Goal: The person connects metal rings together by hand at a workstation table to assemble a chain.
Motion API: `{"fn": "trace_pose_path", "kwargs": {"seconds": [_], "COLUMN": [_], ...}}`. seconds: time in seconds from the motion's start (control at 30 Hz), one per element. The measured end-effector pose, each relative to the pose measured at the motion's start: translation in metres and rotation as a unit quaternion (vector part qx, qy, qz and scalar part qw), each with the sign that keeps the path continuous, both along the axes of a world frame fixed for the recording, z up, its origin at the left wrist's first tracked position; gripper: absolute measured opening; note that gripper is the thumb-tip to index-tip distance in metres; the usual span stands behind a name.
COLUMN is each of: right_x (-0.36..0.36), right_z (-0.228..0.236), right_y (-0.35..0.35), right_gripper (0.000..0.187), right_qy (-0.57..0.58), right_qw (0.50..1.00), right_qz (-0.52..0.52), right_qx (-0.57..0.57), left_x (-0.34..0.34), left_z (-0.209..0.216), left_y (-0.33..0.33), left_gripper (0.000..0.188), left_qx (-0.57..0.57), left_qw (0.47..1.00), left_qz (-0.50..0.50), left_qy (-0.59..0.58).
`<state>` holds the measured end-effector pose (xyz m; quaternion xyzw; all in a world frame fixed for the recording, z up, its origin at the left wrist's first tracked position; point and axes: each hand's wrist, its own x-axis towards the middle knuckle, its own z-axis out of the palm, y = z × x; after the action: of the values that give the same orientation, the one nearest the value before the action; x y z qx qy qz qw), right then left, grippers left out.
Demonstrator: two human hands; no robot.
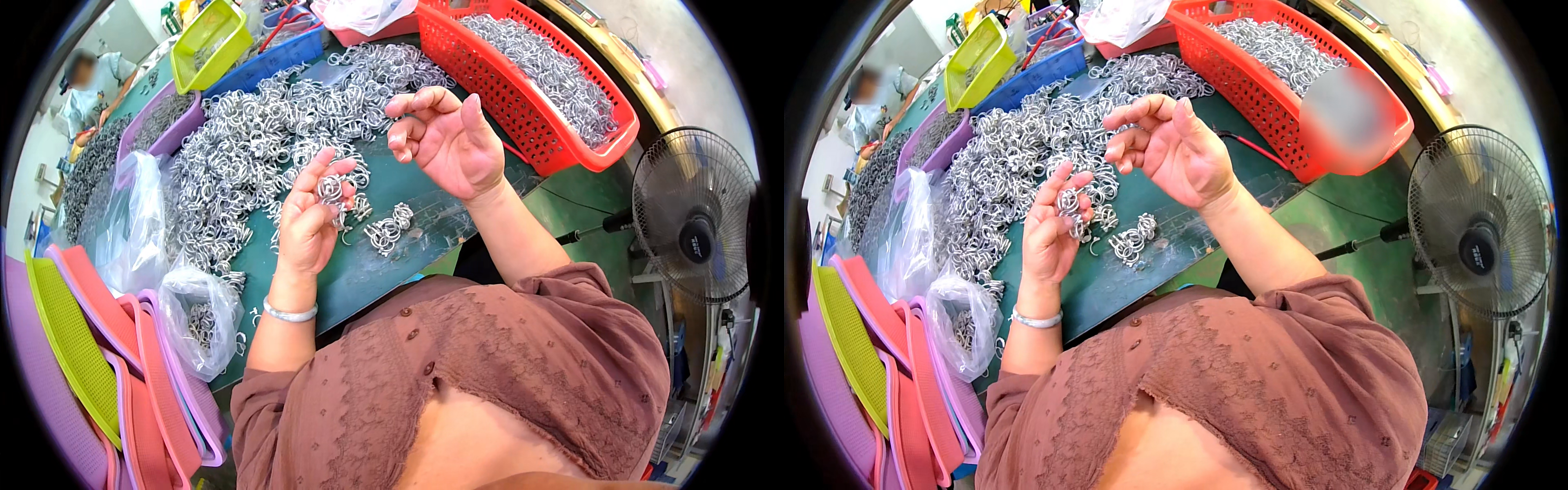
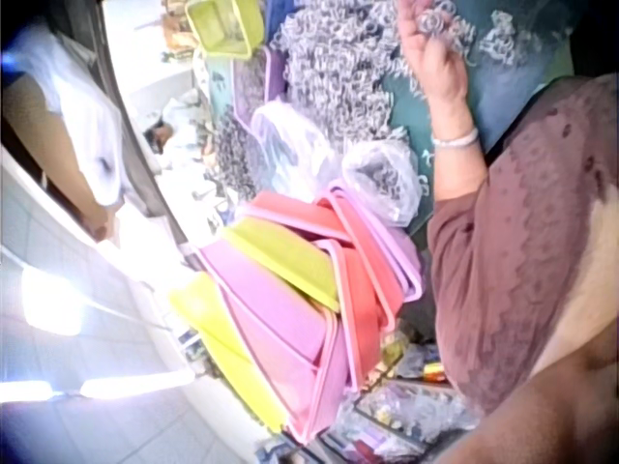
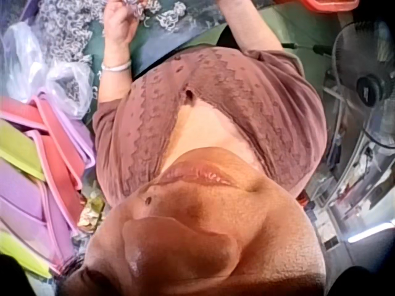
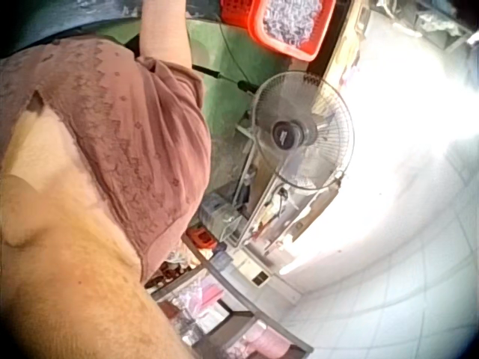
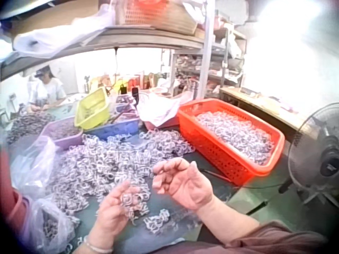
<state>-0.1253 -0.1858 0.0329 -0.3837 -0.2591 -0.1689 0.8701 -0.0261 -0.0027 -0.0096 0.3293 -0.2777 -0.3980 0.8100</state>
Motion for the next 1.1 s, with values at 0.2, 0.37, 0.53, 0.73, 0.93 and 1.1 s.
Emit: {"fn": "trace_pose_path", "kwargs": {"seconds": [0.2,0.37,0.53,0.73,0.93,1.1], "right_x": [0.001,0.006,0.01,0.012,0.009,0.015], "right_z": [-0.003,-0.01,-0.01,-0.012,-0.019,-0.019], "right_y": [0.004,-0.002,0.013,0.016,0.009,0.015], "right_gripper": [0.052,0.052,0.041,0.038,0.033,0.035], "right_qy": [0.025,0.066,0.102,0.103,0.092,0.025], "right_qw": [1.0,0.994,0.993,0.992,0.897,0.836], "right_qz": [-0.005,-0.045,-0.041,-0.046,-0.18,-0.193], "right_qx": [-0.007,-0.074,-0.035,-0.061,-0.392,-0.513], "left_x": [-0.003,-0.005,-0.002,-0.002,-0.001,-0.001], "left_z": [0.002,0.003,0.001,-0.002,-0.001,0.001], "left_y": [0.002,0.001,0.002,0.002,0.002,0.005], "left_gripper": [0.064,0.065,0.065,0.067,0.069,0.072], "left_qx": [0.004,0.0,0.001,-0.012,-0.02,-0.003], "left_qw": [1.0,1.0,0.999,0.999,0.998,0.997], "left_qz": [-0.002,-0.018,-0.03,-0.042,-0.059,-0.072], "left_qy": [0.007,0.021,0.032,0.025,0.014,0.001]}}
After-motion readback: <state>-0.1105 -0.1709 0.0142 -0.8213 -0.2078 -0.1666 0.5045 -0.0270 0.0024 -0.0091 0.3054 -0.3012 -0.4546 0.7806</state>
